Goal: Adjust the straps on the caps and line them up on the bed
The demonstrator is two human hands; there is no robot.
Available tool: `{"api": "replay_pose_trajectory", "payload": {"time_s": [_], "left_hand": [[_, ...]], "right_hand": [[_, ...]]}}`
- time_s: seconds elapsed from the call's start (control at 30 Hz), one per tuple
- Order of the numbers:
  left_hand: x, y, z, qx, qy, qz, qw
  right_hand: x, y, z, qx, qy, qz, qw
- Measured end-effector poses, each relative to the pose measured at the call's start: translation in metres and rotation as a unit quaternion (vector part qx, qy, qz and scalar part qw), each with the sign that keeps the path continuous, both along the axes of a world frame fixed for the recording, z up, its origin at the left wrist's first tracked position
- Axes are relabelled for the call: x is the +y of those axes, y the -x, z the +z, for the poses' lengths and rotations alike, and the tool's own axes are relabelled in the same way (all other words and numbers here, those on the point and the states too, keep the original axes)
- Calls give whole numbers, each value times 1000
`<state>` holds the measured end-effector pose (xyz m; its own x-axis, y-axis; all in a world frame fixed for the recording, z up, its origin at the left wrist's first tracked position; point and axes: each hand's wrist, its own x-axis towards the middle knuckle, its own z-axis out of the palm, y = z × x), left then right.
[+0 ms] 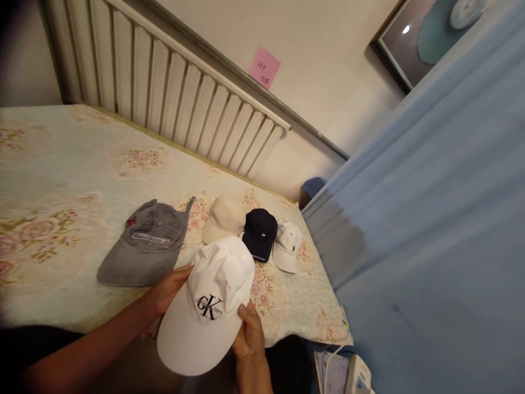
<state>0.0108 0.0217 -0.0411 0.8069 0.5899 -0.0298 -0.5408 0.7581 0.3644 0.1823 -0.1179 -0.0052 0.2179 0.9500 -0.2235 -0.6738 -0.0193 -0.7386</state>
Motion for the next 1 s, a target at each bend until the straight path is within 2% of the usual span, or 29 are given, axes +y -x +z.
{"api": "replay_pose_trajectory", "payload": {"time_s": [0.3,0.57,0.87,1.0], "left_hand": [[-4,-1,10,-9,4,-30,999],[-10,0,18,-32,16,-44,998],[-10,-2,12,-32,48,-124,991],[-11,0,15,-25,65,-169,983]], "right_hand": [[1,6,11,61,48,-40,996],[4,15,23,78,60,15,995],[3,26,40,38,59,31,997],[3,30,42,27,75,31,996]]}}
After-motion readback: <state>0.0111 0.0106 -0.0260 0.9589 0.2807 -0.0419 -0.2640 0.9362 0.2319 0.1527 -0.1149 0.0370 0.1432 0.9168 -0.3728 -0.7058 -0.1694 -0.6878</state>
